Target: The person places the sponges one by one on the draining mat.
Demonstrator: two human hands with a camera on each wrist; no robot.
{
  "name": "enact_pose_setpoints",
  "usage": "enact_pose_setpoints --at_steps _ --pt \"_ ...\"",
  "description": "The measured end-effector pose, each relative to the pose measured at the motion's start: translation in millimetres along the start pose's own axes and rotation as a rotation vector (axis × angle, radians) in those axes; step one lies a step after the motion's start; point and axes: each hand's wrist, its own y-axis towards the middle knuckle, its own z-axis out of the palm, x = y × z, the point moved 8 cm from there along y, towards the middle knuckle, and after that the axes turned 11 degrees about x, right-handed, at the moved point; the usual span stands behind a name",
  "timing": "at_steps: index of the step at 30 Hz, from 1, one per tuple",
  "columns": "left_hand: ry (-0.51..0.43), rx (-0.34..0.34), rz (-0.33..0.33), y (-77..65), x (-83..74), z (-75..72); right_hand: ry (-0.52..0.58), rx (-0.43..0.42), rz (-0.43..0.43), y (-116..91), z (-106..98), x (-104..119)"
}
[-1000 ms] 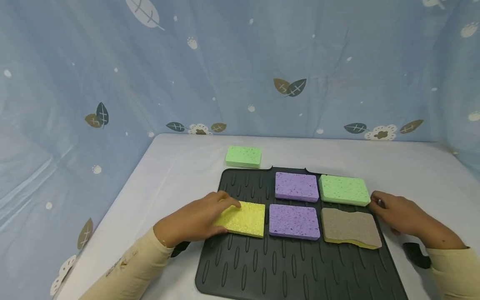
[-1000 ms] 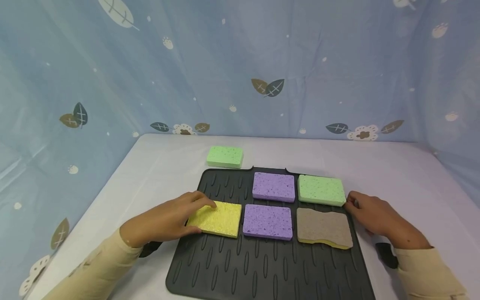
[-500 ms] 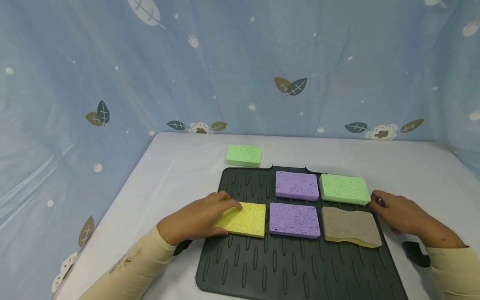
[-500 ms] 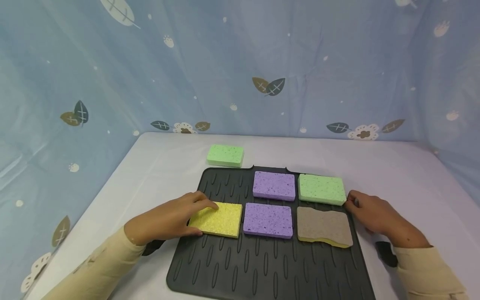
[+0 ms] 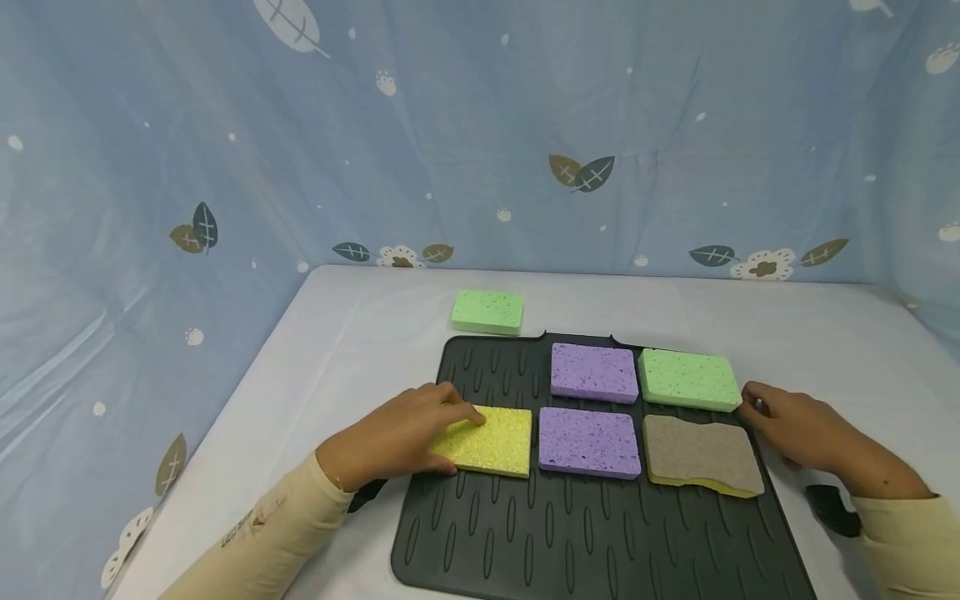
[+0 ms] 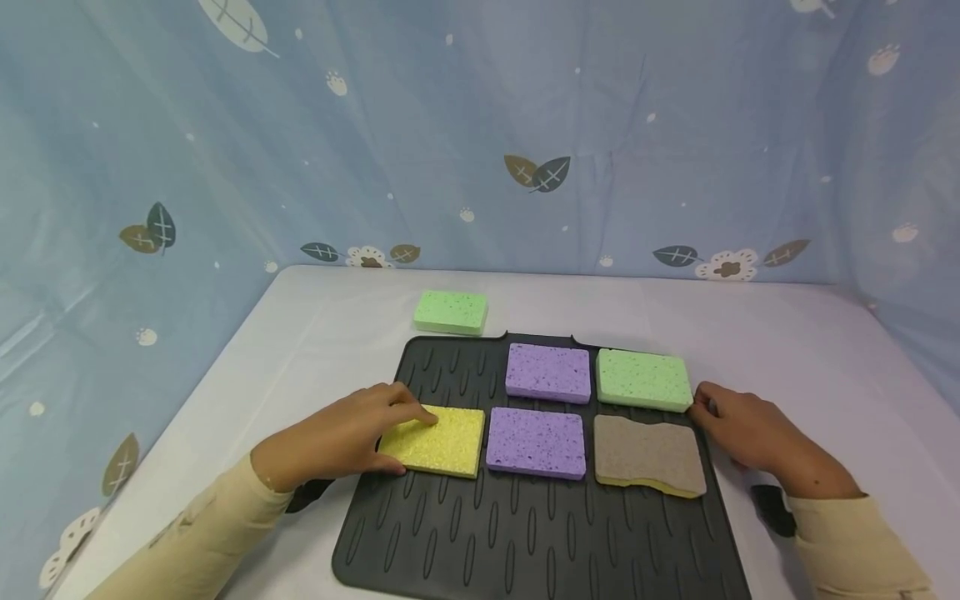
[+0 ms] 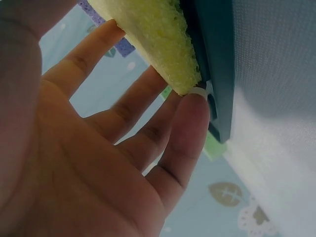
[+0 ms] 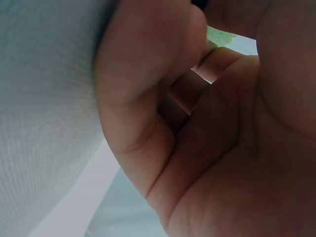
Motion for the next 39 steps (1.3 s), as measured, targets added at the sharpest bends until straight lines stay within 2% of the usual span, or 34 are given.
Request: enact_pose_setpoints --at_steps 10,14,19,21,24,31,35,39 --pt "0.015 0.002 -0.005 1.5 -0.3 1.2 0.009 0.02 -0.004 -1 0 -1" --pt "0.03 0.003 0.002 1.6 -0.8 -1.1 0.011 0.001 -0.008 -2 -1 0" --pt "-0.021 0.014 0.013 -0.1 -0.2 -8.8 0.019 0.0 -0.016 -3 0 2" --pt "-0.049 -0.002 0.02 2.0 1.1 -15.0 0.016 0.0 -0.016 -3 0 2" --pt "-0.076 -0.055 0.02 9.4 5.6 -28.0 0.016 -0.003 -0.012 -3 1 1" --pt "0.005 -0.158 0.003 36.1 19.3 -51.8 0.018 0.008 0.005 -3 0 0" --pt "0.056 -0.181 -0.01 53.7 28.5 -57.8 0.026 0.004 0.007 -4 0 -1" --pt "0.086 -0.162 -0.053 68.4 42.4 -60.4 0.034 0.003 0.002 -4 0 0"
